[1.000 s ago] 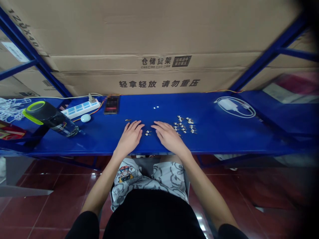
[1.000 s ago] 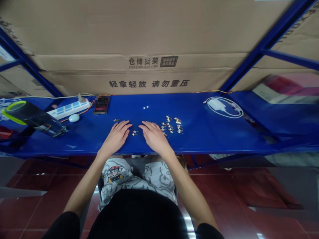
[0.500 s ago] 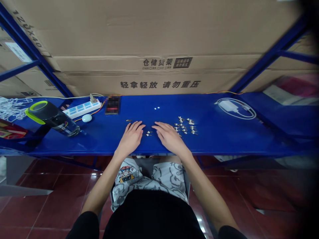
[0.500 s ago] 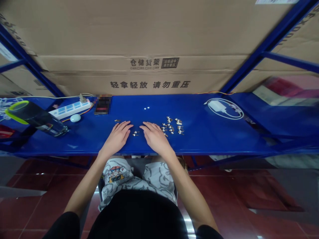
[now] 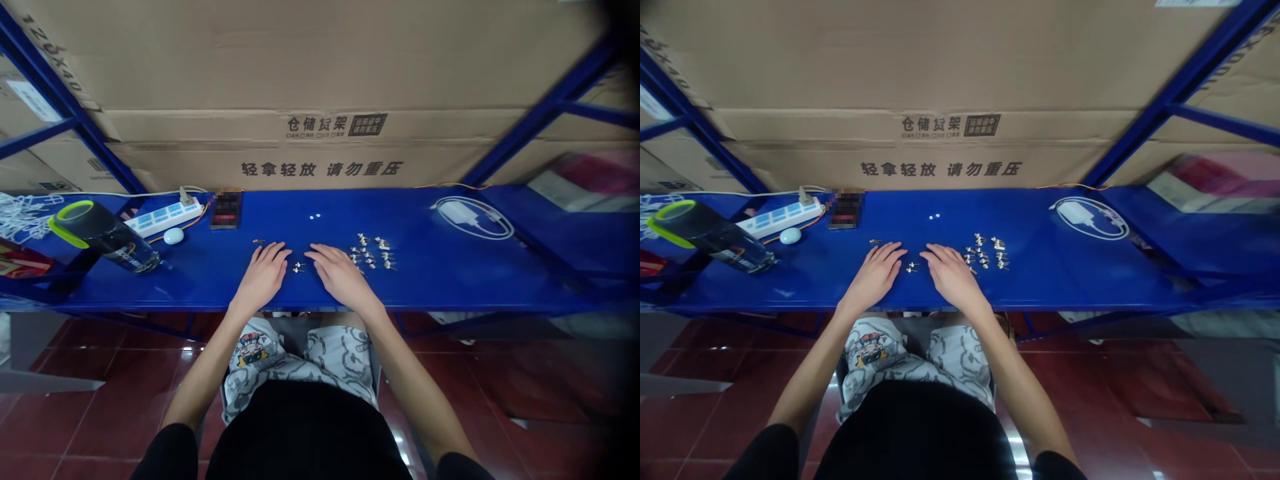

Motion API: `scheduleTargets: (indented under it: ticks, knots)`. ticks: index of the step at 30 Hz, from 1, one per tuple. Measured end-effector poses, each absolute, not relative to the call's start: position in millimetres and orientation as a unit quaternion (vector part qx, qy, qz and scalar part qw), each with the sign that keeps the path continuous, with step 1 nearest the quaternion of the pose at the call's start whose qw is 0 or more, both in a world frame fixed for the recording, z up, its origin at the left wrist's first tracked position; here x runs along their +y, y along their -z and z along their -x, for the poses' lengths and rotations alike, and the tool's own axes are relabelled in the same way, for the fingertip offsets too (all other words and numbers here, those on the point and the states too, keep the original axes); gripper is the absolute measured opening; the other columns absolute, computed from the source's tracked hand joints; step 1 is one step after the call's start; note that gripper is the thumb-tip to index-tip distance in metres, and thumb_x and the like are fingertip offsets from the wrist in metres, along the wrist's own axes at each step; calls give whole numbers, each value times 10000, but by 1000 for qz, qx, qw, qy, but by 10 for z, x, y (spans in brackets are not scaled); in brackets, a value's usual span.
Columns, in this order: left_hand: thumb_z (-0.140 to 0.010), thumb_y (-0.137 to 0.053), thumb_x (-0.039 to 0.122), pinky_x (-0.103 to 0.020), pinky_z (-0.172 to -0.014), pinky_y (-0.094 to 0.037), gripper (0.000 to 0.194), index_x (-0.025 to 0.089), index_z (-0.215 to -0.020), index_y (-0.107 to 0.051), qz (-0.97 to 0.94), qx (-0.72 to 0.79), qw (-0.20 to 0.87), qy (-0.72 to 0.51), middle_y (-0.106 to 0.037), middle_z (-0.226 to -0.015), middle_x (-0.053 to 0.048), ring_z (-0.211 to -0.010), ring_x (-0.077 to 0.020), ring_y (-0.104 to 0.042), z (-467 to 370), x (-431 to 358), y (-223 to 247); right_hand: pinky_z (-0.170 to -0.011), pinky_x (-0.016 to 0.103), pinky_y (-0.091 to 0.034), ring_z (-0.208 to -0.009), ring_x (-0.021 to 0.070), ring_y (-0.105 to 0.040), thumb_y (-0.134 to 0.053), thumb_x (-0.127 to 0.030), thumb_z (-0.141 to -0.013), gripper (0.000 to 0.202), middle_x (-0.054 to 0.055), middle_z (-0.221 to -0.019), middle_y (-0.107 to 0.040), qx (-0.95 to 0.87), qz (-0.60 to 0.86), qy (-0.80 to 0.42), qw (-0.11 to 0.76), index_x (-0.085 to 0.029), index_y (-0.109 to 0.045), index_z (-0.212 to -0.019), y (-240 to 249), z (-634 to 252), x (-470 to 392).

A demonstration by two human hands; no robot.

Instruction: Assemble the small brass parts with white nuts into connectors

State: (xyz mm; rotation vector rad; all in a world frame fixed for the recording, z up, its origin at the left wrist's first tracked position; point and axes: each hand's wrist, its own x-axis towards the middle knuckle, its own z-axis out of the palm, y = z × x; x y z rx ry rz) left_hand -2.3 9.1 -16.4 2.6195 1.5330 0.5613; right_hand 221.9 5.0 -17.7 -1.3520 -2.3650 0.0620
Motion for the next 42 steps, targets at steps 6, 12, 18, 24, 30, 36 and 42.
scheduleTargets:
  ticks: [6,12,18,24,30,36,42]
  knots:
    - [-1078,-286,252,-501,-1224,-306,418,187,-1407,-536,-849,496,32,-181,-496,-1537,-81,-1456,-254,-412,19,88,158,-1138,518,-428,-1366,280,-520,-344,-194,-1033,433,119,-1473,-573,-846,488,-25,212,-186,-624,-1364,180,-2219,57]
    - [-1052,-391,268,-539,-1224,-285,341,221,-1320,-596,-819,532,1,-214,-520,-1509,-78,-1464,-280,-393,-1,73,130,-1134,522,-428,-1369,274,-517,-340,-190,-1030,437,115,-1471,-575,-846,487,-25,214,-198,-625,-1362,183,-2220,35]
    - [-1031,-445,313,-608,-1174,-325,335,189,-1299,-603,-770,591,-35,-235,-502,-1512,-147,-1434,-354,-425,14,71,166,-1027,524,-498,-1245,292,-608,-361,-196,-1019,422,89,-1394,-644,-849,495,-22,186,-227,-647,-1328,47,-2232,149]
    - [-1039,-429,272,-540,-1139,-391,300,197,-1254,-624,-783,575,-16,-237,-543,-1475,-130,-1340,-312,-539,11,72,153,-1002,565,-461,-1281,353,-553,-394,-133,-967,444,153,-1432,-604,-827,540,54,150,-170,-641,-1335,-120,-2178,758]
    - [-1030,-401,156,-396,-1075,-454,324,238,-1272,-599,-821,501,44,-270,-594,-1425,-55,-1316,-212,-558,15,66,88,-1123,597,-313,-1422,361,-419,-435,-109,-951,455,209,-1569,-435,-815,567,75,92,-92,-598,-1376,-1,-2126,1072]
    - [-1006,-437,158,-455,-1019,-455,315,226,-1256,-616,-768,575,-2,-283,-644,-1342,-79,-1243,-270,-571,42,64,98,-1011,504,-373,-1221,311,-565,-499,-135,-951,273,126,-1301,-689,-840,514,91,144,-186,-766,-975,-36,-2180,730]
    - [-1014,-418,195,-501,-1026,-434,357,202,-1309,-619,-779,583,-27,-228,-611,-1378,-114,-1272,-316,-531,29,65,152,-824,422,-386,-989,277,-624,-536,-213,-978,198,68,-1034,-764,-817,528,57,224,-231,-709,-884,24,-2198,221]
